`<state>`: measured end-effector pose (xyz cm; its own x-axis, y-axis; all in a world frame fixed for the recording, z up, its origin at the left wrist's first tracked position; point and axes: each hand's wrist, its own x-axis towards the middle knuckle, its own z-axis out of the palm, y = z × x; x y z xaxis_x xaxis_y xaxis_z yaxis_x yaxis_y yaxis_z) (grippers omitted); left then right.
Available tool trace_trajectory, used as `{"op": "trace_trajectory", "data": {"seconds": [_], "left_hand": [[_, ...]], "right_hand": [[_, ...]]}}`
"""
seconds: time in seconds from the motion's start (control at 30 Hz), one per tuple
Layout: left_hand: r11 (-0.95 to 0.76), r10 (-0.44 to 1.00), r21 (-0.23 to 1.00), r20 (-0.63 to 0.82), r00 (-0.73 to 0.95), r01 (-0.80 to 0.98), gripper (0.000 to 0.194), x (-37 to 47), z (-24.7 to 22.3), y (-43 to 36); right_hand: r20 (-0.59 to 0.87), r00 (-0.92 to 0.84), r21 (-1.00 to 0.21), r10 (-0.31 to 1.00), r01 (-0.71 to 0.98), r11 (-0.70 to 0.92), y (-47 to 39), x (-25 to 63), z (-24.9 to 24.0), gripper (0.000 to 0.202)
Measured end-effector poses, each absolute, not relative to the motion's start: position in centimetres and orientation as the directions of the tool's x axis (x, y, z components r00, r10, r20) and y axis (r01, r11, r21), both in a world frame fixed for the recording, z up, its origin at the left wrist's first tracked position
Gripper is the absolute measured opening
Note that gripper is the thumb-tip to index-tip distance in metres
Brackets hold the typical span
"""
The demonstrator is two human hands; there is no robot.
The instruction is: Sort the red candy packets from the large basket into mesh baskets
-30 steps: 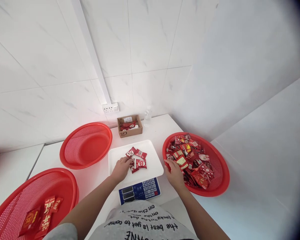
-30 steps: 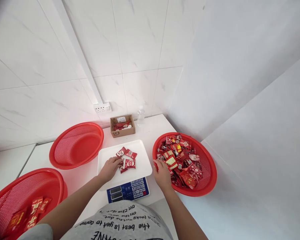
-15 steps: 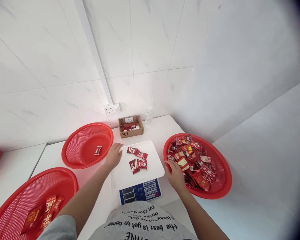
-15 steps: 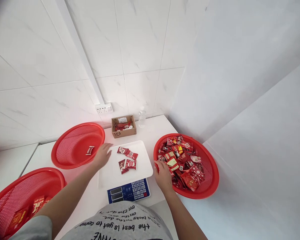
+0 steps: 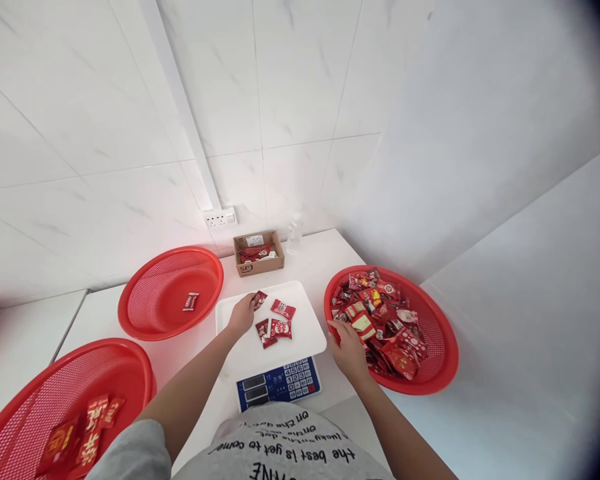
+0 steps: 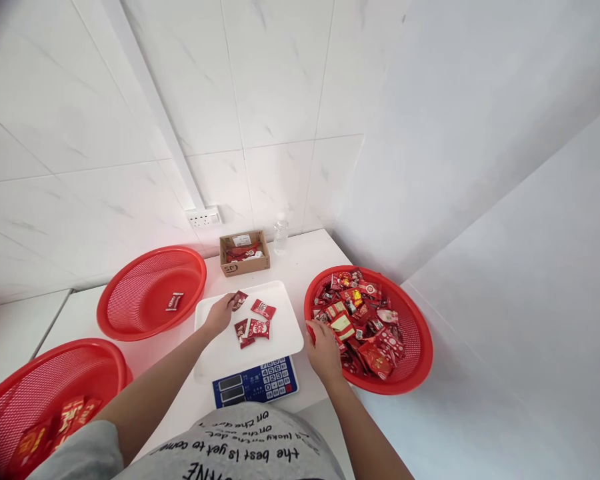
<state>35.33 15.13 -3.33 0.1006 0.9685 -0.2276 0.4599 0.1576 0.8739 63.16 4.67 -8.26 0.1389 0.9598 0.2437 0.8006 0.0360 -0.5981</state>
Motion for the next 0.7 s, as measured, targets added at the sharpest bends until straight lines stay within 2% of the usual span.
{"op": "trace_trajectory", "data": {"seconds": [0.13,0.23,0.33,0.53,0.7], "left_hand": [[0.352,0.922,0.923,-0.371,0.112,0.155,0.022,34.6,-2.3,13.9],[0.422,0.9,0.905,-0.41,0.148,-0.057,0.016,34.1,-1.3,12.9],[0.458,0.887,0.867,-0.43,0.17,-0.195,0.012,34.0,-0.5,12.3],[0.446,0.894,0.855,-0.437,0.097,-0.266,0.021,34.3,-1.0,11.3],[0.403,0.886,0.867,-0.45,-0.112,-0.295,0.022,31.6,-1.3,12.7]], "right_hand": [[0.243,0.146,-0.607,0.959,0.794,0.033,4.7,63.1,-8.2,0.031],[0.246,0.149,-0.604,0.958,0.796,0.031,4.6,63.1,-8.1,0.031],[0.24,0.151,-0.607,0.959,0.794,0.027,4.6,63.1,-8.1,0.031],[0.224,0.14,-0.605,0.964,0.796,0.025,4.6,63.1,-8.0,0.031],[0.217,0.146,-0.592,0.965,0.806,0.011,4.6,63.0,-7.8,0.031]]}}
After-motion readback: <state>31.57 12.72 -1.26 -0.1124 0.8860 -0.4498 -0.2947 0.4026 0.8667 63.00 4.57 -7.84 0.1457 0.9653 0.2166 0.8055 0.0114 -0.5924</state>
